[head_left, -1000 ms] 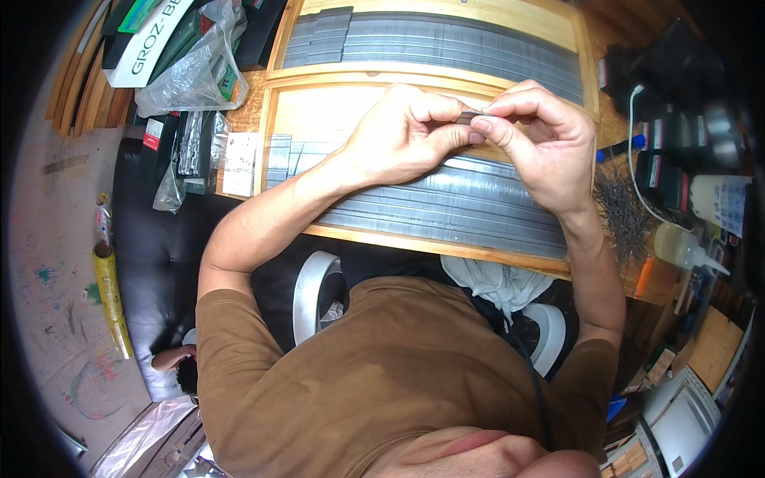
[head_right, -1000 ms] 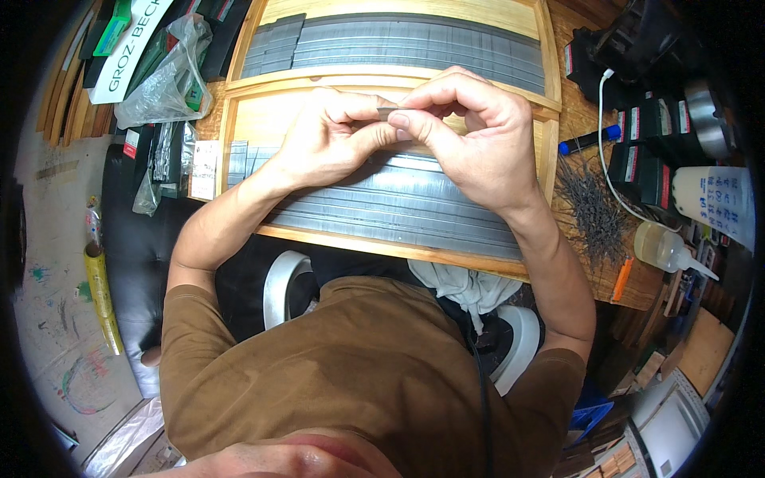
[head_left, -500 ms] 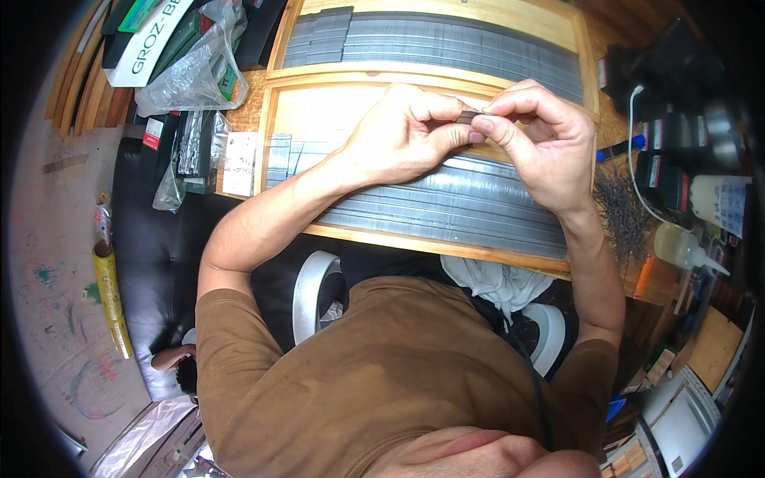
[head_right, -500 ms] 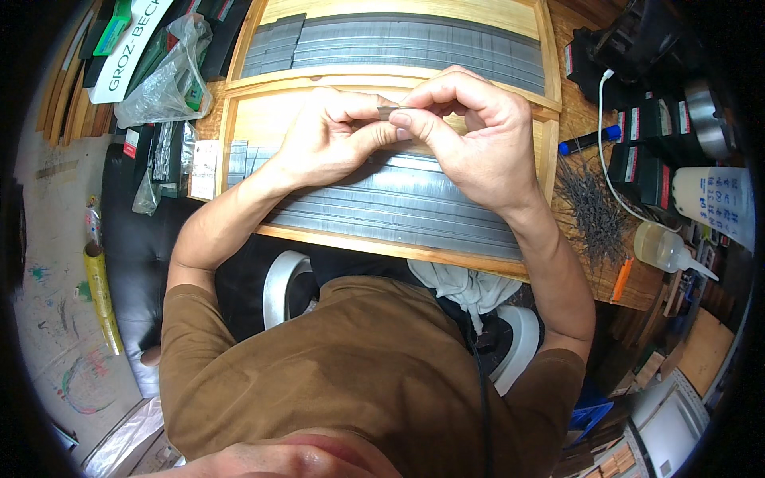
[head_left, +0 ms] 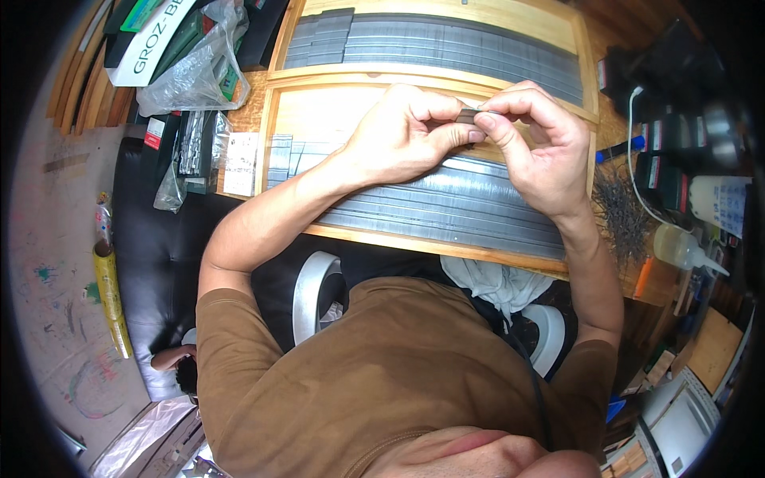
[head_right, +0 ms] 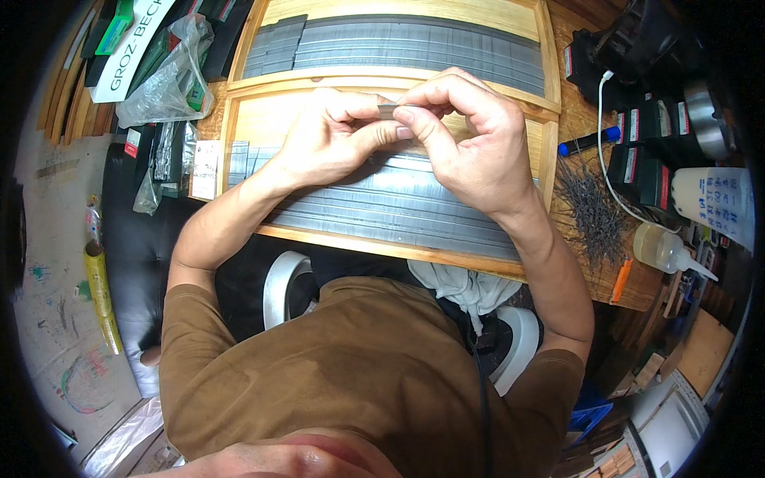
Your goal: The person repeatedly picks up small rectangular metal pieces from a wooden tray and aligns them by hand. They hold and adjust the pieces, occasionally stacking them, then place them back into the tray. The process is repeated multiple times with similar components.
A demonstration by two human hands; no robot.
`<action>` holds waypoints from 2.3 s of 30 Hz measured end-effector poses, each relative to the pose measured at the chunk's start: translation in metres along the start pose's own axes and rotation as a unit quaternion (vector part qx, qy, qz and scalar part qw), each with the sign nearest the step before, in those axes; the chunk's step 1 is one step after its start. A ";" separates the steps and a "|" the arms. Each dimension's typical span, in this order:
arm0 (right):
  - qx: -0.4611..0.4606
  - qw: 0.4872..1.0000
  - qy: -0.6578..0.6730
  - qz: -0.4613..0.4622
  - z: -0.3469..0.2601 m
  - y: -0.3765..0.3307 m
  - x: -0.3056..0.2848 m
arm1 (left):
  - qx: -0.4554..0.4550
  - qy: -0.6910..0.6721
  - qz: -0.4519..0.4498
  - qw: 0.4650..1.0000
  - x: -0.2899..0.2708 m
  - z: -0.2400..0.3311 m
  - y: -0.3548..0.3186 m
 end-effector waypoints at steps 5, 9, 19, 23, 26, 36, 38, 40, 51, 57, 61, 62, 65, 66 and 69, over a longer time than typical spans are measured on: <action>0.000 1.000 0.001 0.002 0.001 -0.001 0.000 | -0.004 -0.008 0.003 1.000 0.001 0.001 0.000; -0.003 1.000 -0.002 0.002 0.000 0.000 -0.001 | -0.010 0.002 -0.005 1.000 0.000 -0.003 0.000; -0.002 1.000 -0.017 0.014 0.001 0.000 -0.004 | -0.044 0.002 0.006 0.999 -0.002 -0.009 -0.001; 0.025 0.999 -0.004 0.028 0.000 0.000 -0.030 | -0.011 -0.081 0.057 0.995 -0.005 -0.007 -0.004; 0.066 0.990 -0.124 0.032 -0.038 -0.013 -0.092 | -0.046 -0.004 0.008 0.999 -0.005 -0.002 -0.002; 0.193 0.976 -0.093 0.030 -0.058 -0.061 -0.079 | -0.044 -0.023 -0.041 0.998 0.004 0.038 -0.017; 0.180 0.983 -0.045 -0.005 -0.076 -0.062 -0.046 | -0.050 -0.067 -0.064 0.994 0.020 0.059 -0.036; 0.166 0.986 0.020 -0.006 -0.083 -0.069 -0.019 | -0.062 -0.072 -0.095 0.991 0.040 0.074 -0.059; 0.275 0.950 0.137 0.048 -0.043 -0.189 0.037 | -0.207 -0.194 -0.159 0.946 0.150 -0.005 -0.154; 0.348 0.922 0.130 0.110 -0.024 -0.275 0.044 | -0.378 -0.358 -0.153 0.840 0.201 -0.053 -0.165; 0.330 0.927 0.178 0.027 -0.031 -0.304 0.066 | -0.385 -0.403 -0.150 0.816 0.207 -0.056 -0.157; 0.306 0.935 0.174 0.037 -0.033 -0.305 0.067 | -0.385 -0.408 -0.148 0.815 0.207 -0.056 -0.155; 0.288 0.934 0.200 0.069 -0.032 -0.301 0.072 | -0.374 -0.408 -0.158 0.818 0.202 -0.049 -0.142; 0.290 0.931 0.208 0.074 -0.028 -0.299 0.073 | -0.369 -0.390 -0.164 0.827 0.199 -0.050 -0.139; 0.288 0.921 0.243 0.094 -0.017 -0.299 0.073 | -0.382 -0.397 -0.150 0.821 0.199 -0.054 -0.138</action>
Point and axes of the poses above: each hand's wrist, its own y-axis towards the middle knuckle, its own x-axis out of the palm, z = x × y, the point moved 10 cm from there along y, towards the middle knuckle, and after that the axes turned 6 degrees about -z, right-handed, at the moved point
